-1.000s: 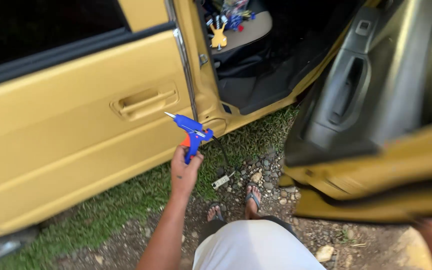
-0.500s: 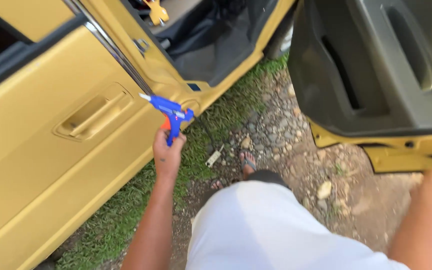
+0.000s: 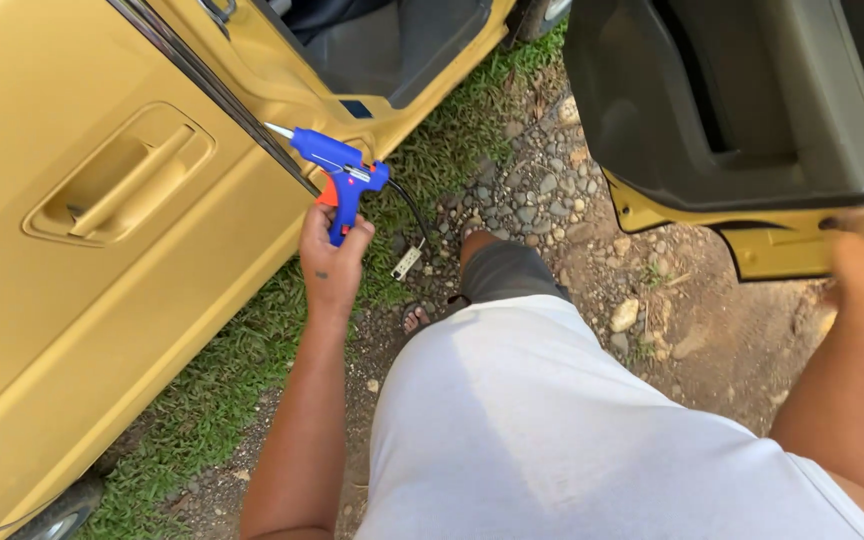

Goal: Repairing a dent on a yellow car door using a glue gun and a dent puller tool.

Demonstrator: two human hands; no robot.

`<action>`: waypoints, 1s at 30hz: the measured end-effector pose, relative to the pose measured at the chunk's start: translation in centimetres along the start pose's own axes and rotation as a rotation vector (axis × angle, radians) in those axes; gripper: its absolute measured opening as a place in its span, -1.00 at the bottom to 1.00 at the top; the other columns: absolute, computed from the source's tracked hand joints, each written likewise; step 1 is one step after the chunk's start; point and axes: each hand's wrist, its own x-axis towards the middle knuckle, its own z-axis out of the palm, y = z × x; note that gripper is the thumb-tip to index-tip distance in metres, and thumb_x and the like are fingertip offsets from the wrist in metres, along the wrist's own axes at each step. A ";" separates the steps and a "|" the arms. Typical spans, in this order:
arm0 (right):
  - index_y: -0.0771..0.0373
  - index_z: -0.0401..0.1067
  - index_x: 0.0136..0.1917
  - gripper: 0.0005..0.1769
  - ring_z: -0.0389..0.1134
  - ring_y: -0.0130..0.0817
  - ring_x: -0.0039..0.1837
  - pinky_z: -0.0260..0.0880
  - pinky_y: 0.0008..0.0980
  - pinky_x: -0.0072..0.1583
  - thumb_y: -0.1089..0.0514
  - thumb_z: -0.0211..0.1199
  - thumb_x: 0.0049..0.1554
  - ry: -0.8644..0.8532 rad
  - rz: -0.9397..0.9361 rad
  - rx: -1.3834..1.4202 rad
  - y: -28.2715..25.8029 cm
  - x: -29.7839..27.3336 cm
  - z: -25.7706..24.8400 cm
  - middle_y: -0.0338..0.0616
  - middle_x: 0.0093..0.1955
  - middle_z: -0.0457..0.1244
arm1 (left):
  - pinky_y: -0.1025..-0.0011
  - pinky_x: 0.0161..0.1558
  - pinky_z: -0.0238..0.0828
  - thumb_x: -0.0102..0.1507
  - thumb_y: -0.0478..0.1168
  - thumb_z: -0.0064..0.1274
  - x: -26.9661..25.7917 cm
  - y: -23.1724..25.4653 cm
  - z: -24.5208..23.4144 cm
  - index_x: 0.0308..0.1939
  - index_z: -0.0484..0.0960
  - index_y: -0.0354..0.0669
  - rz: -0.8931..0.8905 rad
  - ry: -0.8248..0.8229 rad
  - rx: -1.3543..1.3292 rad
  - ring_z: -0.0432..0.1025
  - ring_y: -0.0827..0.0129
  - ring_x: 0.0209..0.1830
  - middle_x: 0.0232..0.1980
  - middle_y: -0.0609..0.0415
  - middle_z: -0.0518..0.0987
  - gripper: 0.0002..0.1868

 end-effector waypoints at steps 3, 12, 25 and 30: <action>0.41 0.44 0.36 -0.16 0.45 -0.09 0.07 0.55 -0.15 0.06 -0.30 0.36 0.08 -0.629 0.037 -0.125 -6.6 -3.1 3.0 0.06 0.20 0.37 | 0.52 -0.10 0.42 0.20 -0.37 0.15 0.4 0.9 1.2 -0.02 0.52 -0.26 -0.012 0.018 0.019 0.44 0.52 -0.21 -0.18 0.18 0.55 -0.72; 0.27 0.24 0.52 -0.10 0.45 -0.19 0.29 0.39 -0.25 0.31 -0.22 0.34 0.06 -1.127 -0.840 -0.242 -34.3 1.0 20.8 0.10 0.28 0.42 | 0.53 -0.17 0.38 0.21 -0.38 0.18 7.2 -2.7 5.8 -0.19 0.48 -0.22 0.032 0.126 -0.004 0.38 0.55 -0.27 -0.27 0.19 0.50 -0.81; 0.24 0.40 0.41 -0.30 0.41 -0.20 0.32 0.38 -0.20 0.32 -0.17 0.33 0.12 -1.288 -1.131 -0.078 -56.3 -4.8 25.3 0.01 0.29 0.38 | 0.48 -0.18 0.42 0.17 -0.38 0.11 19.4 -0.3 15.2 0.04 0.57 -0.26 -0.065 0.338 0.056 0.44 0.51 -0.28 -0.24 0.15 0.58 -0.66; 0.37 0.42 0.35 -0.40 0.44 -0.34 0.22 0.42 -0.30 0.28 -0.01 0.35 0.15 -1.459 -1.070 0.289 -59.6 -6.9 24.7 0.00 0.20 0.43 | 0.37 -0.21 0.43 0.10 -0.34 0.10 23.9 -0.2 15.6 -0.07 0.56 -0.29 -0.011 0.286 0.305 0.48 0.29 -0.32 -0.30 -0.06 0.58 -0.69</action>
